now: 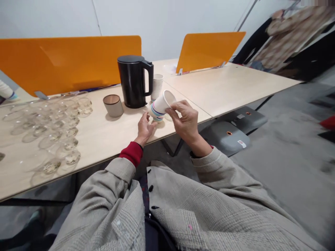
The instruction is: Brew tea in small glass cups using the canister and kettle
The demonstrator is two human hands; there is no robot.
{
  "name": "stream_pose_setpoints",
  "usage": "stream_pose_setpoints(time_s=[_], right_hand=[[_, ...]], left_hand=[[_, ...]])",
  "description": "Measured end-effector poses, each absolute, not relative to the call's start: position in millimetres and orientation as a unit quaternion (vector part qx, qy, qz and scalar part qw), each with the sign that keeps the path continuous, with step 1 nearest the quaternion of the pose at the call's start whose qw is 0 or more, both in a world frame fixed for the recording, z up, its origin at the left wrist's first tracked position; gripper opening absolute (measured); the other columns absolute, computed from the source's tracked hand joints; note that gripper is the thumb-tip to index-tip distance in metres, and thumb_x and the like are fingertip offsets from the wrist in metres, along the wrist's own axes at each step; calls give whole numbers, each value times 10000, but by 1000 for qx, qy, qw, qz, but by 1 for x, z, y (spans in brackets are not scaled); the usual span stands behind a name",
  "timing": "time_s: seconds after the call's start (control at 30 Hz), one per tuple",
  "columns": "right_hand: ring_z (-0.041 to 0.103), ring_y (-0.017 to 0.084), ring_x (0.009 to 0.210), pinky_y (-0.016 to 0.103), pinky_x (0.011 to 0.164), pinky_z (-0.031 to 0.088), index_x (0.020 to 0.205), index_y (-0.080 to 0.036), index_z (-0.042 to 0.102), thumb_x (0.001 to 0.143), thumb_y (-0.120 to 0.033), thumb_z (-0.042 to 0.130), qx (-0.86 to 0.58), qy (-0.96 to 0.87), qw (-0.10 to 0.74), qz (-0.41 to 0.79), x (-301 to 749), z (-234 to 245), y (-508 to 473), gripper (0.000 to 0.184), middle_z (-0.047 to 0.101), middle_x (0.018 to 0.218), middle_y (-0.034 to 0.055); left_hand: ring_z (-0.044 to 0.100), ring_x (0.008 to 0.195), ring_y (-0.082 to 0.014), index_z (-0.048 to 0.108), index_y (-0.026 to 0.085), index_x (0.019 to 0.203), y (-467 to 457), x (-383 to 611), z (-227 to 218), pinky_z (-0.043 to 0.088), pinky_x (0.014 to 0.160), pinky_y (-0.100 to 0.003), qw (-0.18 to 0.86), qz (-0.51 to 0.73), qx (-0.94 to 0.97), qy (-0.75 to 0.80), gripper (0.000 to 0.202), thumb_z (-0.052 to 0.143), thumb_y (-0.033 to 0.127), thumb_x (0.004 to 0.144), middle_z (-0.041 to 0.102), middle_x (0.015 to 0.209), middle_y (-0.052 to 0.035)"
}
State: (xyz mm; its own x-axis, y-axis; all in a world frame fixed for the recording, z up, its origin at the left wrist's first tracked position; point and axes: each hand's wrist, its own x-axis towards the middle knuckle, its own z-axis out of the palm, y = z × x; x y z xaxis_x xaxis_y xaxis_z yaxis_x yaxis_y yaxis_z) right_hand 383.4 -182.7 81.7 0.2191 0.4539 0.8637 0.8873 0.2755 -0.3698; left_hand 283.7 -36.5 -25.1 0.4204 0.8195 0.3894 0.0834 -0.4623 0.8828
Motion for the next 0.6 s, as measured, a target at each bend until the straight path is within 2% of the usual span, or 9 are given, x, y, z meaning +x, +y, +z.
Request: stream_pose_setpoints(time_s=[0.1, 0.23, 0.33, 0.4, 0.6], right_hand=[[626, 236, 906, 381, 842, 535, 900, -243, 727, 1057, -349, 586, -563, -631, 509, -159, 367, 74, -160, 237, 721, 865, 45], [621, 257, 1020, 390, 938, 506, 975, -229, 734, 1063, -254, 519, -589, -690, 414, -75, 343, 66, -122, 234, 740, 973, 72], [607, 260, 1084, 368, 945, 484, 990, -225, 733, 1055, -216, 504, -601, -726, 335, -22, 325, 65, -95, 238, 739, 1052, 80], [596, 252, 1108, 344, 941, 475, 987, -228, 728, 1053, -205, 497, -594, -745, 304, 0, 314, 65, -80, 241, 731, 1069, 72], [571, 237, 1070, 330, 929, 454, 895, -218, 693, 1023, -162, 501, -530, -801, 276, 40, 293, 50, -53, 238, 725, 1003, 66]], left_hand=[[737, 1091, -253, 665, 182, 1212, -48, 242, -27, 589, 1034, -427, 401, 438, 735, 328, 455, 778, 170, 771, 758, 1175, -108], [708, 1201, -256, 684, 187, 1245, -60, 167, -24, 597, 1049, -417, 318, 436, 757, 369, 392, 678, 227, 855, 737, 1284, -128], [718, 1141, -259, 709, 201, 1214, -60, 116, -17, 619, 996, -422, 238, 428, 765, 418, 342, 645, 292, 891, 752, 1252, -112], [707, 1150, -276, 723, 204, 1186, -58, 92, -15, 607, 1016, -437, 194, 424, 763, 447, 325, 645, 301, 885, 764, 1219, -113], [708, 1095, -287, 730, 185, 1183, -51, 67, -19, 578, 1037, -451, 167, 415, 762, 469, 336, 646, 287, 874, 778, 1169, -126]])
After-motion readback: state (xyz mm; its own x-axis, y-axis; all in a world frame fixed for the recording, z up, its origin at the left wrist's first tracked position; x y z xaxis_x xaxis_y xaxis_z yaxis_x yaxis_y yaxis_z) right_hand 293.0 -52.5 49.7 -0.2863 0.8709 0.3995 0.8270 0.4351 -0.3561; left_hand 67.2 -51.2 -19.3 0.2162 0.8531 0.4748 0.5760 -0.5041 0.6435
